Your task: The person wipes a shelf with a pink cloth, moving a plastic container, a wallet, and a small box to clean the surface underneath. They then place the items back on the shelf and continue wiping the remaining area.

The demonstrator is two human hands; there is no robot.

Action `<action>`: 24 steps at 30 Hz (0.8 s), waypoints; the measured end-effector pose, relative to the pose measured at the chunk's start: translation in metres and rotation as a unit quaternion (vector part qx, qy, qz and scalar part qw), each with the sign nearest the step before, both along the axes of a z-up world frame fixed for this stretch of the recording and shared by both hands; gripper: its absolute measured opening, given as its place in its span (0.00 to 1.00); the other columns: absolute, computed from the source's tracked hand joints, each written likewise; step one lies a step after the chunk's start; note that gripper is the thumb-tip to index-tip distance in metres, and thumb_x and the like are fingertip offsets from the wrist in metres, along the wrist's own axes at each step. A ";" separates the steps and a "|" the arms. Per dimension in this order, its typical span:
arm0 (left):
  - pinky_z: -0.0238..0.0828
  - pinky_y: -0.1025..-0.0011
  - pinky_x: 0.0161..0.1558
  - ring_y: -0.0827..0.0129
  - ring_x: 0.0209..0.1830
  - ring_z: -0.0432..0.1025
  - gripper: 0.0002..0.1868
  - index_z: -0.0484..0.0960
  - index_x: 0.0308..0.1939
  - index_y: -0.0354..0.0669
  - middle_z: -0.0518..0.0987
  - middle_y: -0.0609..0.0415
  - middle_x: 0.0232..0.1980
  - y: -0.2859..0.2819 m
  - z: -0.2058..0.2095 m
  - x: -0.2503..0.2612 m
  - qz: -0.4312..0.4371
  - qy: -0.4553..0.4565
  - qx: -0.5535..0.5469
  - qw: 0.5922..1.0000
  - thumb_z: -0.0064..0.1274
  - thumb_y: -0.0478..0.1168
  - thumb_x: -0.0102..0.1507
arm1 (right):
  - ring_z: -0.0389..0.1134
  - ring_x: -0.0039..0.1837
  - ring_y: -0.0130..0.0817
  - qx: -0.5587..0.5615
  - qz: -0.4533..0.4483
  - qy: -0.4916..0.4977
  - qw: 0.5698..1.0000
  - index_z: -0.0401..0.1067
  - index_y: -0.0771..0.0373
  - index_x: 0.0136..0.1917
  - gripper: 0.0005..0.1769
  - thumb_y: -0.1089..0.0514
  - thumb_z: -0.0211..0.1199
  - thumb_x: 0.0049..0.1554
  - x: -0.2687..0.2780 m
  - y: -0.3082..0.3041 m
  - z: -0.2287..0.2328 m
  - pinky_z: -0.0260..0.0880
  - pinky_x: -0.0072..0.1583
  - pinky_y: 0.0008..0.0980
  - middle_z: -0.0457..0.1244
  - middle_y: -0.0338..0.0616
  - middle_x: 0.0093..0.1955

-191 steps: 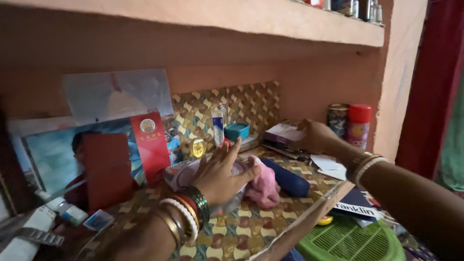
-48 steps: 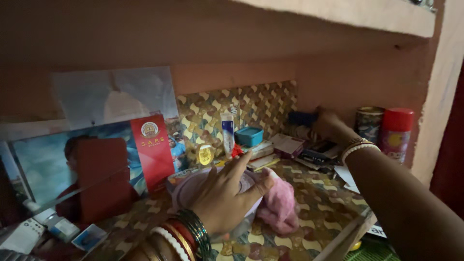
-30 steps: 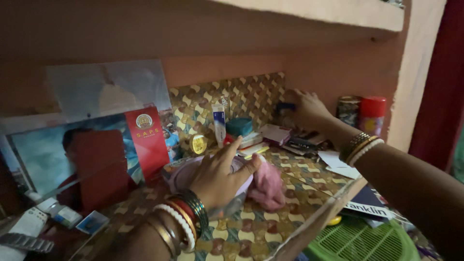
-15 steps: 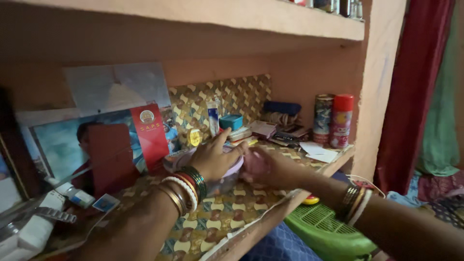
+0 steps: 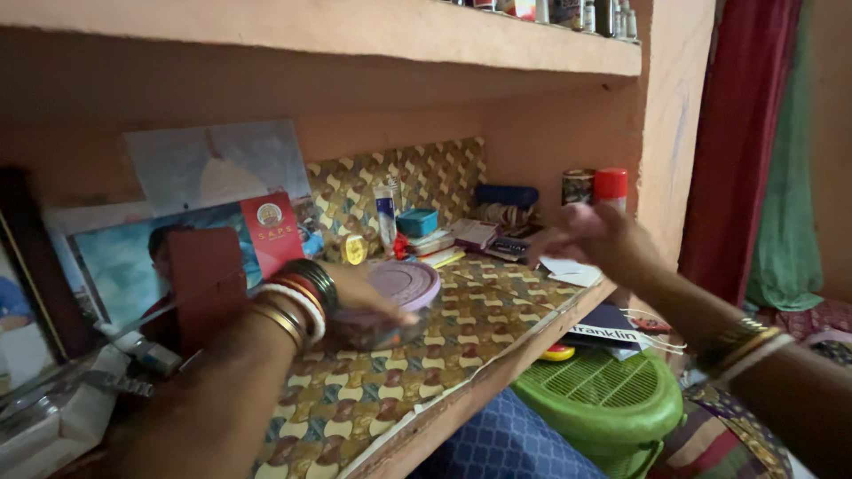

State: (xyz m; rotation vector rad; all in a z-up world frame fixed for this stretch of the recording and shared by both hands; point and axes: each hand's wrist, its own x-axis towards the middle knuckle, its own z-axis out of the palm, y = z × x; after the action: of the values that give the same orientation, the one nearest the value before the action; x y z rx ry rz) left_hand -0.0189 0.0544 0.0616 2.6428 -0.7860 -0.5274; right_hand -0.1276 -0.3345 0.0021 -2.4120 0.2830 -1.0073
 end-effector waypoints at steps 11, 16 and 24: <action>0.71 0.68 0.58 0.61 0.60 0.76 0.56 0.69 0.71 0.55 0.82 0.49 0.62 -0.020 -0.025 0.010 -0.080 -0.022 -0.188 0.979 0.72 0.51 0.38 | 0.73 0.55 0.37 0.115 0.040 -0.036 0.992 0.68 0.65 0.66 0.28 0.60 0.68 0.53 -0.030 -0.023 -0.022 0.73 0.55 0.36 0.71 0.51 0.54; 0.72 0.61 0.60 0.52 0.55 0.78 0.37 0.82 0.54 0.38 0.83 0.39 0.54 -0.077 -0.052 0.029 -0.076 -0.332 -0.092 0.936 0.69 0.61 0.51 | 0.73 0.53 0.39 0.101 0.013 -0.016 0.995 0.70 0.66 0.64 0.27 0.59 0.71 0.52 -0.047 -0.023 -0.012 0.73 0.54 0.38 0.72 0.54 0.52; 0.71 0.55 0.58 0.47 0.54 0.76 0.33 0.84 0.50 0.40 0.82 0.39 0.52 -0.140 -0.062 0.051 -0.053 -0.407 -0.076 0.908 0.64 0.63 0.54 | 0.74 0.51 0.39 0.090 0.000 -0.017 0.996 0.70 0.62 0.63 0.26 0.54 0.68 0.53 -0.060 -0.025 -0.029 0.74 0.53 0.40 0.72 0.51 0.49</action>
State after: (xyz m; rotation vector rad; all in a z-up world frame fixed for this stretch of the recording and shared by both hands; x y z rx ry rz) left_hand 0.0323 -0.0858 -0.0007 2.6351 -1.1305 0.6569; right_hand -0.1873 -0.3598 -0.0268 -2.2307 0.3463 -0.9794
